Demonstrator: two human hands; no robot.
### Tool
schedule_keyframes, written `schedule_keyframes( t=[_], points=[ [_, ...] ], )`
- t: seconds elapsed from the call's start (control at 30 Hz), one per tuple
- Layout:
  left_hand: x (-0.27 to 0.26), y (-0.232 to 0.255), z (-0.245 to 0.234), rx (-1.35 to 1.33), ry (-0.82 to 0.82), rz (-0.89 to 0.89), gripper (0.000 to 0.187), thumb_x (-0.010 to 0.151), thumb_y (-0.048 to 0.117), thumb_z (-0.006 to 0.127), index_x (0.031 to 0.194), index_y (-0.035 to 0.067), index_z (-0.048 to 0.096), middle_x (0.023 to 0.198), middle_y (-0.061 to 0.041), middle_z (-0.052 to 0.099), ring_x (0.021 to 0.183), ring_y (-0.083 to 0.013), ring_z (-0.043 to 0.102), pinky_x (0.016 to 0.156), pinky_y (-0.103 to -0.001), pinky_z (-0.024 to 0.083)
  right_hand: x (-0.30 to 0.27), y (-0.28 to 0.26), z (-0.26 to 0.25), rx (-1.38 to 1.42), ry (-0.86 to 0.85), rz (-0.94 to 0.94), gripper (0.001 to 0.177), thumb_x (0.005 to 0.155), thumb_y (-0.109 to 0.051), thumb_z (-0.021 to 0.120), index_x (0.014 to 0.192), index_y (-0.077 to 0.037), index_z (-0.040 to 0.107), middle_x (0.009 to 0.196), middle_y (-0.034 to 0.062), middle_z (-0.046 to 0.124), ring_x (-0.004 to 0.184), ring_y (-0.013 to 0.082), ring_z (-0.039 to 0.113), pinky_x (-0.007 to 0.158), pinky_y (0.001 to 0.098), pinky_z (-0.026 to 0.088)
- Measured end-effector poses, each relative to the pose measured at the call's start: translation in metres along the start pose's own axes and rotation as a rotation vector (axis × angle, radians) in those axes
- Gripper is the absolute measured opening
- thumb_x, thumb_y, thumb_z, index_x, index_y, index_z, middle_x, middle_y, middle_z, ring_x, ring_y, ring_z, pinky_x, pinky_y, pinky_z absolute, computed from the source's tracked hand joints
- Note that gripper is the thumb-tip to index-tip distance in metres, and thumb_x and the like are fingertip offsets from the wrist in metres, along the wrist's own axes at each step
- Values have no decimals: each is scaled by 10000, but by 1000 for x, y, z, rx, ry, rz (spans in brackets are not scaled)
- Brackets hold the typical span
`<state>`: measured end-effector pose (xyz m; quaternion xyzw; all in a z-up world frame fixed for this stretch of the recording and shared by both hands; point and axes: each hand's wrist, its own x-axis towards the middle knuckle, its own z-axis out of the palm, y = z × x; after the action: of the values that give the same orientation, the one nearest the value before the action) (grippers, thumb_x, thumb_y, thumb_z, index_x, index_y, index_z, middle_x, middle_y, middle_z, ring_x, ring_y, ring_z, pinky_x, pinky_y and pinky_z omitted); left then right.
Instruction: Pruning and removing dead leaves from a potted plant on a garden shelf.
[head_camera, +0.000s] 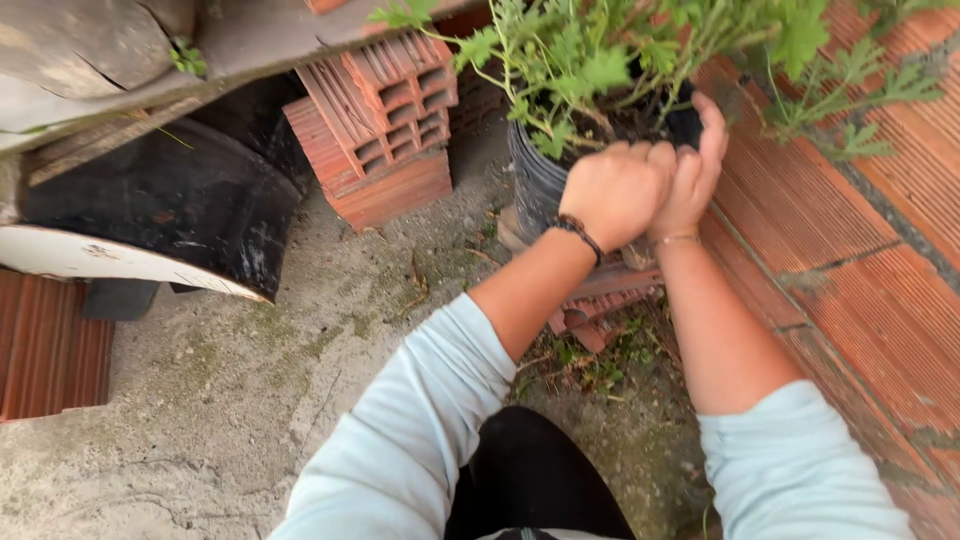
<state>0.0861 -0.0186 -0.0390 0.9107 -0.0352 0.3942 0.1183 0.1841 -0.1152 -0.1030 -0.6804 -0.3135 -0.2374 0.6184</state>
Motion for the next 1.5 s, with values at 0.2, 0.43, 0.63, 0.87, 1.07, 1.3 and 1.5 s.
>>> schedule_keyframes(
  t=[0.2,0.43,0.63,0.87,1.07,1.3,1.5],
  points=[
    [-5,5,-2,-11,-3,-26,136,889,238,598,818,126,627,758,-48,696,710,-235,703,584,-388,557,-3,-8,-4,-34,-20,29,527,975,-146,385,1456,25,520,1483,182,539,1403,322,492,1233,434,349],
    [-7,10,-11,-43,-37,-23,87,860,191,599,847,109,625,808,-53,678,764,-243,685,610,-382,545,-5,-17,-8,-73,-28,56,529,944,-117,393,1439,13,526,1442,170,550,1370,316,504,1213,425,361],
    [-7,11,-26,-87,-47,-4,88,869,177,602,879,90,611,823,-64,663,771,-243,676,622,-374,539,-6,-34,-9,-112,-50,123,566,903,-128,390,1438,9,520,1403,191,535,1322,334,498,1176,429,367],
    [-16,7,-24,-98,-183,16,117,927,192,613,984,90,608,872,-63,645,739,-231,665,611,-362,543,-9,-43,-11,-144,-84,186,610,858,-170,401,1431,12,498,1320,213,527,1239,355,504,1129,443,375],
    [-7,8,-44,-153,-292,28,316,817,231,644,1073,47,617,959,-86,640,858,-253,650,519,-363,521,-12,-46,-11,-124,-93,247,638,846,-224,409,1431,14,497,1316,209,511,1249,350,475,1144,454,342],
    [-20,4,-33,-172,-334,79,360,873,223,658,1175,30,623,985,-92,618,912,-264,609,765,-376,529,-18,-41,-15,-166,-167,225,614,874,-211,397,1429,50,428,1458,231,498,1339,363,421,1190,472,283],
    [-15,1,-40,-235,-444,94,519,791,283,694,1207,-16,611,1027,-123,616,925,-291,607,808,-390,523,-23,-38,-14,-138,-152,224,623,864,-203,404,1433,51,421,1474,232,492,1359,391,428,1205,494,283]
  ],
)
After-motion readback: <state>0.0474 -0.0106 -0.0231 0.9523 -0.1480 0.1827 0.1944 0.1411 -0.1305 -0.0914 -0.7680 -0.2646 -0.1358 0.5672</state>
